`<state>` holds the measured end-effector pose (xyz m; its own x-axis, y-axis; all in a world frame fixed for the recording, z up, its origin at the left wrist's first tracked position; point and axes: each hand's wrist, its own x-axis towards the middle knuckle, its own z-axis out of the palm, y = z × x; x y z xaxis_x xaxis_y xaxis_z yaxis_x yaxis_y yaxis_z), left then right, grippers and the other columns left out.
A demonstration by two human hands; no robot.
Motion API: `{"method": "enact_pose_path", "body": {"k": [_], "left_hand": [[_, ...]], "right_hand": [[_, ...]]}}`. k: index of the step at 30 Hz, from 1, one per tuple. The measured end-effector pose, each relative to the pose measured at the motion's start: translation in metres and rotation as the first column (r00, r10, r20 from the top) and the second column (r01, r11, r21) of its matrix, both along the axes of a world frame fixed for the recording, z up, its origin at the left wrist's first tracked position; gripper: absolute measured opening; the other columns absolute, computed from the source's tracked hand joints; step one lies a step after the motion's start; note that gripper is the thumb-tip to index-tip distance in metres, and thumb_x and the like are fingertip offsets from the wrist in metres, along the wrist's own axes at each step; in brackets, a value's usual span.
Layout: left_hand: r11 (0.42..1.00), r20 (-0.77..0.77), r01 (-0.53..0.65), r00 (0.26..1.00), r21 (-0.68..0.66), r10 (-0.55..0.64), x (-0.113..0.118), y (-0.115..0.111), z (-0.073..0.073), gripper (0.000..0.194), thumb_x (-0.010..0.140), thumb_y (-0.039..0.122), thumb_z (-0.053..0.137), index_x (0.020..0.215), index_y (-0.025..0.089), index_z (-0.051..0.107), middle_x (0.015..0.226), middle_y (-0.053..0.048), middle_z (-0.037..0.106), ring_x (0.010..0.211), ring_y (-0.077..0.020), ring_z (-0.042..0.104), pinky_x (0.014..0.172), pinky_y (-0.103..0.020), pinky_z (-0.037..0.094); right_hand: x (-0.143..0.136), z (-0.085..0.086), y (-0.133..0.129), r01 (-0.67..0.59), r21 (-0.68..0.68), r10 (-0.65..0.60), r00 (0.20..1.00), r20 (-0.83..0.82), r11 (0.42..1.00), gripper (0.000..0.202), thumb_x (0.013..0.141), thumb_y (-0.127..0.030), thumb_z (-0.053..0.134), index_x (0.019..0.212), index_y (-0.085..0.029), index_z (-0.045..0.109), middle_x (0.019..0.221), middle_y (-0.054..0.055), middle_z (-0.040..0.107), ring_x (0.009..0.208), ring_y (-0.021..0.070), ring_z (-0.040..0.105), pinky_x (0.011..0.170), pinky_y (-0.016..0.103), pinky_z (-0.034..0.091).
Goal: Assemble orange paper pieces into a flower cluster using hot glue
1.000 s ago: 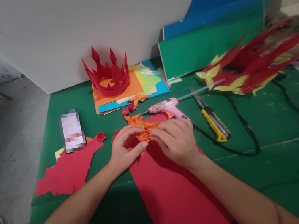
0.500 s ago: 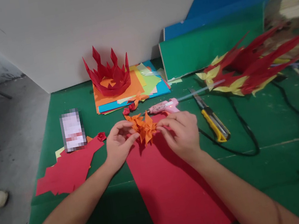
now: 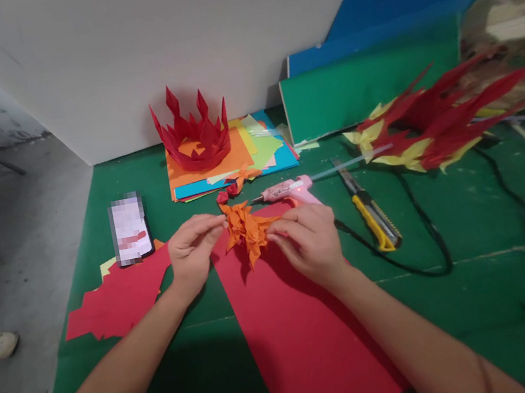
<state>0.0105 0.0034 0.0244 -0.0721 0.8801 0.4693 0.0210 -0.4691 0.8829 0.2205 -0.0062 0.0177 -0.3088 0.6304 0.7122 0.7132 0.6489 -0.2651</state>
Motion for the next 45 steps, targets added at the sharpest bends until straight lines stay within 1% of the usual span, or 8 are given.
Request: {"method": "enact_pose_path", "body": {"k": [12, 22, 27, 34, 36, 39, 42, 45], "left_hand": [[0.996, 0.183, -0.092, 0.979, 0.021, 0.087, -0.016, 0.011, 0.031, 0.013, 0.08, 0.03, 0.071, 0.092, 0.029, 0.076, 0.059, 0.002, 0.064, 0.055, -0.0084, 0.055, 0.052, -0.021, 0.045], [0.995, -0.178, -0.096, 0.98, -0.024, 0.09, -0.006, 0.053, 0.035, 0.02, 0.088, 0.035, 0.06, 0.1, 0.026, 0.073, 0.045, 0.007, 0.042, 0.039, -0.0079, 0.037, 0.046, -0.024, 0.034], [0.997, -0.736, 0.028, 0.676, 0.074, 0.036, 0.02, 0.098, 0.017, 0.023, 0.078, 0.015, 0.066, 0.101, 0.018, 0.07, 0.097, -0.008, 0.069, 0.091, -0.0226, 0.06, 0.086, -0.036, 0.044], [0.996, -0.917, 0.047, 0.39, -0.07, -0.083, 0.049, 0.119, -0.001, 0.038, 0.077, 0.012, 0.063, 0.115, 0.014, 0.061, 0.108, -0.015, 0.066, 0.098, -0.03, 0.059, 0.089, -0.042, 0.042], [0.996, -0.9, 0.05, 0.428, -0.074, -0.088, 0.047, 0.12, -0.002, 0.029, 0.079, 0.008, 0.058, 0.106, 0.013, 0.064, 0.101, -0.014, 0.068, 0.095, -0.0286, 0.06, 0.089, -0.041, 0.042], [0.999, -0.782, 0.043, 0.623, 0.009, -0.02, 0.039, 0.12, -0.002, 0.02, 0.077, 0.008, 0.06, 0.094, 0.016, 0.064, 0.099, -0.011, 0.069, 0.094, -0.025, 0.061, 0.089, -0.039, 0.043], [0.999, -0.53, -0.006, 0.847, 0.034, 0.023, 0.031, 0.107, 0.007, 0.017, 0.077, 0.014, 0.063, 0.093, 0.019, 0.062, 0.099, -0.006, 0.069, 0.088, -0.0192, 0.062, 0.08, -0.033, 0.047], [0.997, -0.269, -0.073, 0.961, -0.012, 0.067, 0.024, 0.077, 0.026, 0.012, 0.081, 0.023, 0.063, 0.092, 0.02, 0.06, 0.095, -0.003, 0.067, 0.086, -0.0152, 0.061, 0.074, -0.027, 0.049]], "right_hand": [[-0.012, 0.001, -0.009, -0.338, -0.011, 0.336, 0.932, 0.139, 0.941, 0.011, 0.089, -0.013, 0.055, 0.085, -0.019, 0.064, 0.075, 0.001, 0.065, 0.073, 0.014, 0.05, 0.068, 0.029, 0.037], [-0.009, 0.004, -0.008, -0.202, 0.025, 0.202, 0.979, -0.03, 0.979, 0.005, 0.083, -0.016, 0.063, 0.086, -0.02, 0.063, 0.073, 0.002, 0.067, 0.071, 0.0154, 0.056, 0.066, 0.031, 0.041], [-0.011, 0.003, -0.009, -0.254, 0.057, 0.253, 0.967, 0.024, 0.965, 0.006, 0.082, -0.014, 0.064, 0.085, -0.019, 0.062, 0.074, 0.002, 0.067, 0.073, 0.0152, 0.054, 0.068, 0.03, 0.04], [-0.008, 0.003, -0.01, -0.23, 0.011, 0.23, 0.973, 0.017, 0.973, 0.004, 0.084, -0.018, 0.062, 0.085, -0.021, 0.063, 0.073, 0.001, 0.066, 0.073, 0.0152, 0.054, 0.068, 0.031, 0.039], [-0.007, 0.002, -0.009, -0.234, 0.013, 0.234, 0.972, 0.017, 0.972, 0.004, 0.084, -0.017, 0.062, 0.086, -0.021, 0.063, 0.073, 0.002, 0.066, 0.073, 0.0154, 0.054, 0.068, 0.031, 0.039], [-0.007, 0.002, -0.009, -0.238, 0.02, 0.238, 0.971, 0.008, 0.971, 0.005, 0.083, -0.017, 0.063, 0.086, -0.02, 0.063, 0.075, 0.002, 0.067, 0.073, 0.0154, 0.054, 0.068, 0.031, 0.04], [-0.007, 0.001, -0.008, -0.237, 0.022, 0.237, 0.971, -0.002, 0.971, 0.005, 0.083, -0.017, 0.063, 0.086, -0.02, 0.064, 0.075, 0.002, 0.066, 0.074, 0.0152, 0.054, 0.068, 0.031, 0.039], [-0.008, 0.001, -0.008, -0.24, 0.012, 0.24, 0.971, 0.013, 0.971, 0.005, 0.084, -0.016, 0.062, 0.086, -0.02, 0.064, 0.075, 0.002, 0.067, 0.073, 0.0149, 0.054, 0.067, 0.031, 0.037]]}}
